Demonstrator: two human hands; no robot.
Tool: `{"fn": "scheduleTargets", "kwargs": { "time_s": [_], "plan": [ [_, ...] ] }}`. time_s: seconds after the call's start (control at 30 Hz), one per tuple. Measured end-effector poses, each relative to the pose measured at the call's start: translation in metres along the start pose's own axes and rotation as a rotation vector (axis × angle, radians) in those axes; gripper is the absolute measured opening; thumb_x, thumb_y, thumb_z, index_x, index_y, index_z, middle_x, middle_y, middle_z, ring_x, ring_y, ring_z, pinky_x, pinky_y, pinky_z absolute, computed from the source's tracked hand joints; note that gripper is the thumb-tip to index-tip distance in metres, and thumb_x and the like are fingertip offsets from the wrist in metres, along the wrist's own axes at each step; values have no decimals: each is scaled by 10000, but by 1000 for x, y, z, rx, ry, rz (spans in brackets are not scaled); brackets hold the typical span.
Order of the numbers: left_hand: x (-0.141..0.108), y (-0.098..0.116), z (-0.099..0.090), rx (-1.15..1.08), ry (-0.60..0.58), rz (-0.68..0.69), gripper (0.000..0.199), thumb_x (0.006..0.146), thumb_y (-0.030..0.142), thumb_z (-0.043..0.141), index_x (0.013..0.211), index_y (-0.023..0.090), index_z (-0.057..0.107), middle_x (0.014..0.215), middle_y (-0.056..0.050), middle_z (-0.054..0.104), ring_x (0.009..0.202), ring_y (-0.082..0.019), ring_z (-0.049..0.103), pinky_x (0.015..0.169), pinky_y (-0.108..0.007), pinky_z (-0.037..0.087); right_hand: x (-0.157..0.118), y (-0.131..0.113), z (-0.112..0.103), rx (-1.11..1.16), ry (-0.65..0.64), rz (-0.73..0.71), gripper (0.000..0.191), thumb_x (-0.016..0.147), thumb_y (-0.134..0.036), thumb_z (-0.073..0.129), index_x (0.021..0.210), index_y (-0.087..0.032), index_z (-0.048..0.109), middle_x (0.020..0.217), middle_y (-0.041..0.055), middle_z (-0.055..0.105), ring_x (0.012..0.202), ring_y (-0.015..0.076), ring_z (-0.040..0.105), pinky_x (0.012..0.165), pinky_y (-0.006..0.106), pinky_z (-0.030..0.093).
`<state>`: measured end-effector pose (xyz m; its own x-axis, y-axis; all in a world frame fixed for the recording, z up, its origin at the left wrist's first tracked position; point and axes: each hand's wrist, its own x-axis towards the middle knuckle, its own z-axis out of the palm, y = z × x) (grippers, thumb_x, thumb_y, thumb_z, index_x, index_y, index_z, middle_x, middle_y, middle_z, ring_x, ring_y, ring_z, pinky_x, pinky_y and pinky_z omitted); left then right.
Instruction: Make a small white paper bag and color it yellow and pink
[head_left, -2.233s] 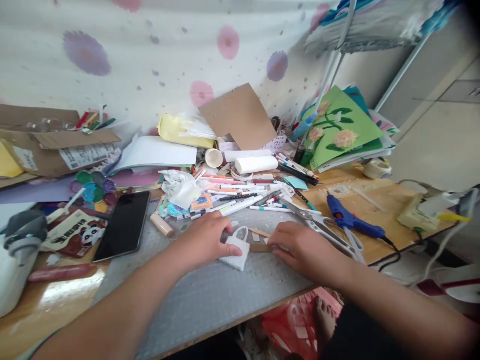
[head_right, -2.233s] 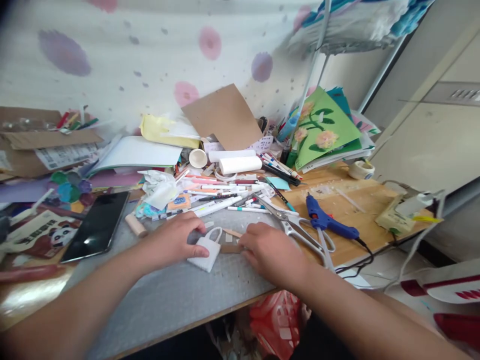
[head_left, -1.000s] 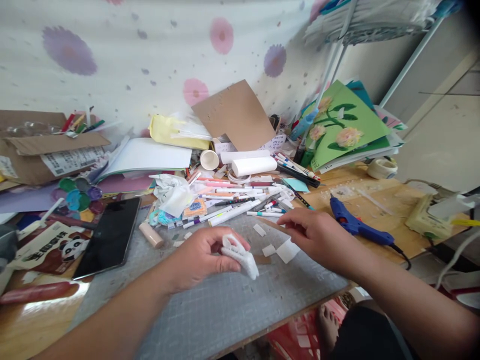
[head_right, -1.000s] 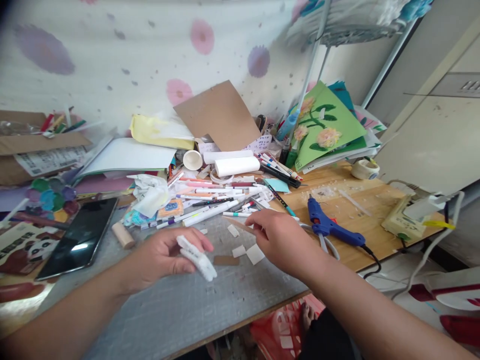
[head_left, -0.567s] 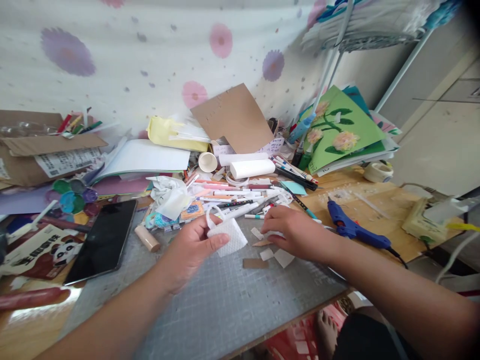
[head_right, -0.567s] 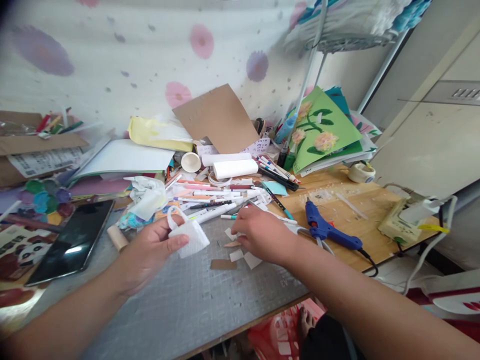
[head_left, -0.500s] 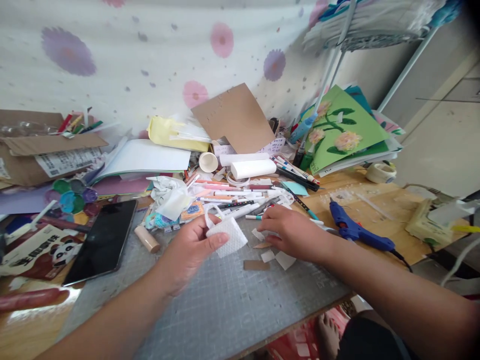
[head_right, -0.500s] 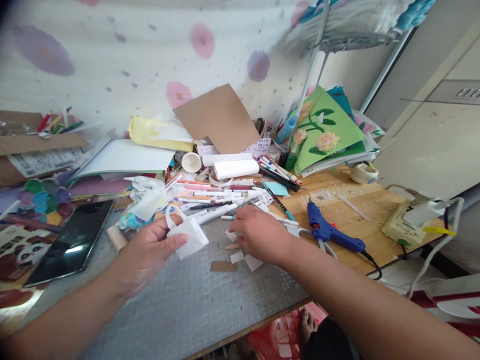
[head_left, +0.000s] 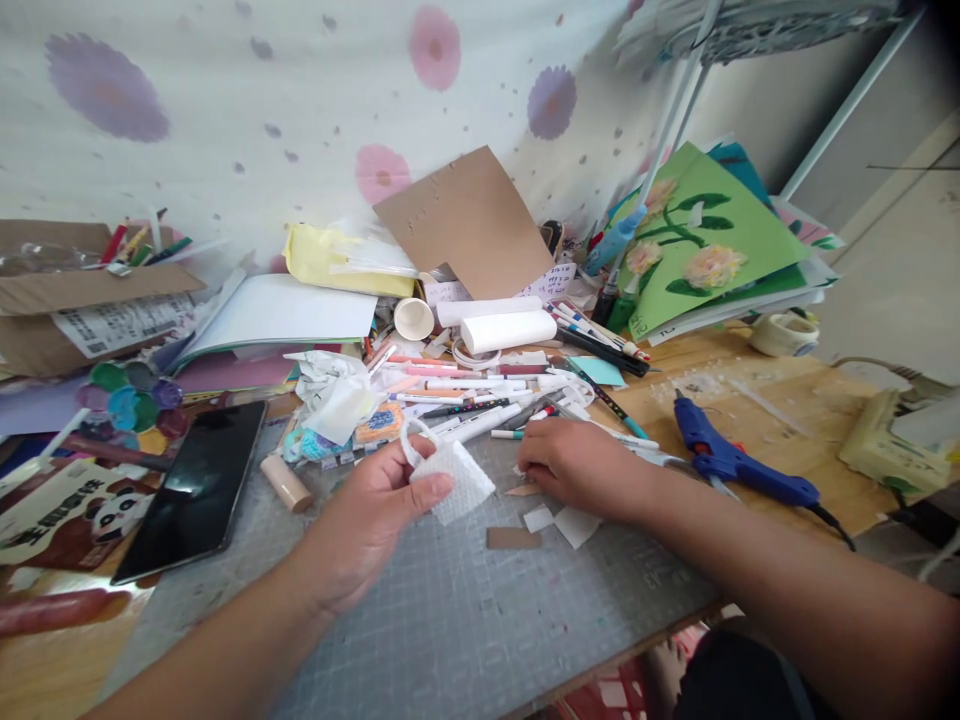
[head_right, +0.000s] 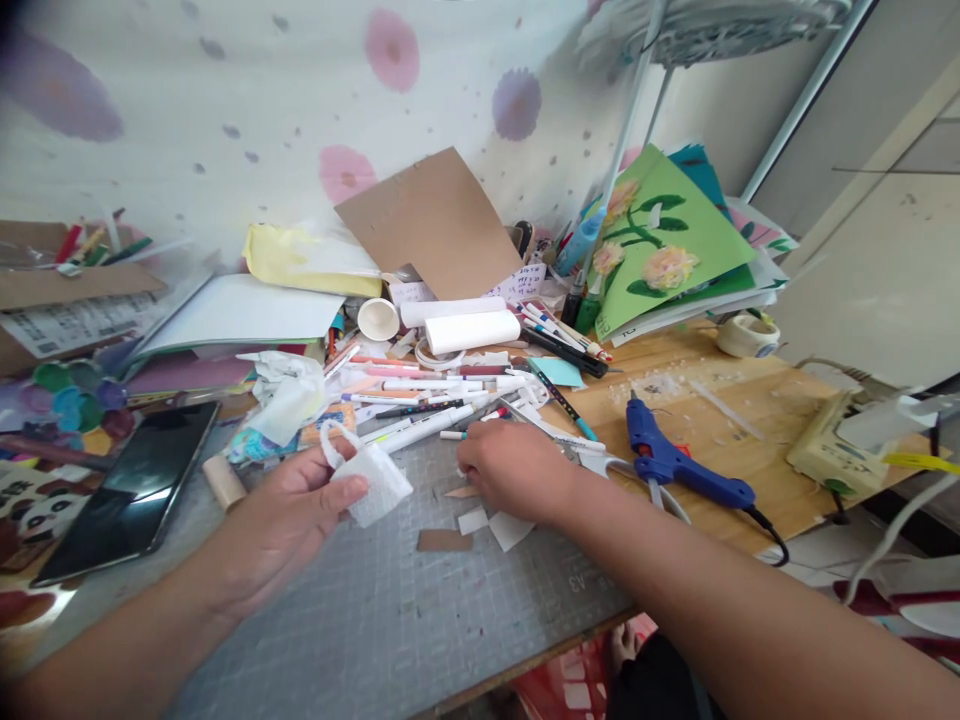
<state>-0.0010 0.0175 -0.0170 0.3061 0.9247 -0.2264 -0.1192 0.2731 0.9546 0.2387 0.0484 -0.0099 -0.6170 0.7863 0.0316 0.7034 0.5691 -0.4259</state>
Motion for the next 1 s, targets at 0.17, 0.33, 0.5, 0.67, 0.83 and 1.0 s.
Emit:
{"fn": "scheduleTargets", "kwargs": {
  "time_s": [0.17,0.33,0.5,0.67,0.83,1.0],
  "plan": [
    [-3,1,3,-77,-23,14,222,761,329,730,873,216,576,778,46,626,734,-111,546,706,-231,422,-8,-11,-14,282,58,68,99,856,-169,510,825,-169,604,765,36,656,708,160,609,631,277,459],
    [-9,3,7,-13,-226,98,191,738,294,755,879,217,653,963,-5,665,872,-162,605,770,-269,460,-19,-36,-21,904,65,193,126,854,-296,536,851,-171,543,747,33,685,646,135,649,613,272,508],
    [-18,3,12,66,-344,208,134,727,204,763,838,243,698,1215,-10,579,1012,-216,625,849,-317,488,-23,-51,-18,1083,113,253,117,792,-267,616,784,-150,603,673,14,640,603,117,571,602,268,455],
    [-21,3,14,129,-278,291,142,709,202,775,824,240,700,1123,-12,607,967,-195,629,831,-289,493,-23,-58,-16,945,155,228,101,781,-236,607,760,-145,645,609,-11,565,576,122,483,569,273,382],
    [-18,3,13,157,-226,358,139,706,193,774,810,225,686,949,-6,646,885,-153,599,756,-227,469,-23,-63,-17,962,118,201,111,777,-233,611,750,-136,657,646,5,585,612,135,508,595,278,389],
    [-18,1,12,94,-210,327,136,708,217,771,790,218,662,881,8,638,810,-135,572,693,-216,446,-25,-65,-18,1024,89,187,150,800,-261,602,787,-133,678,681,3,589,627,121,523,612,264,407]
  ]
}}
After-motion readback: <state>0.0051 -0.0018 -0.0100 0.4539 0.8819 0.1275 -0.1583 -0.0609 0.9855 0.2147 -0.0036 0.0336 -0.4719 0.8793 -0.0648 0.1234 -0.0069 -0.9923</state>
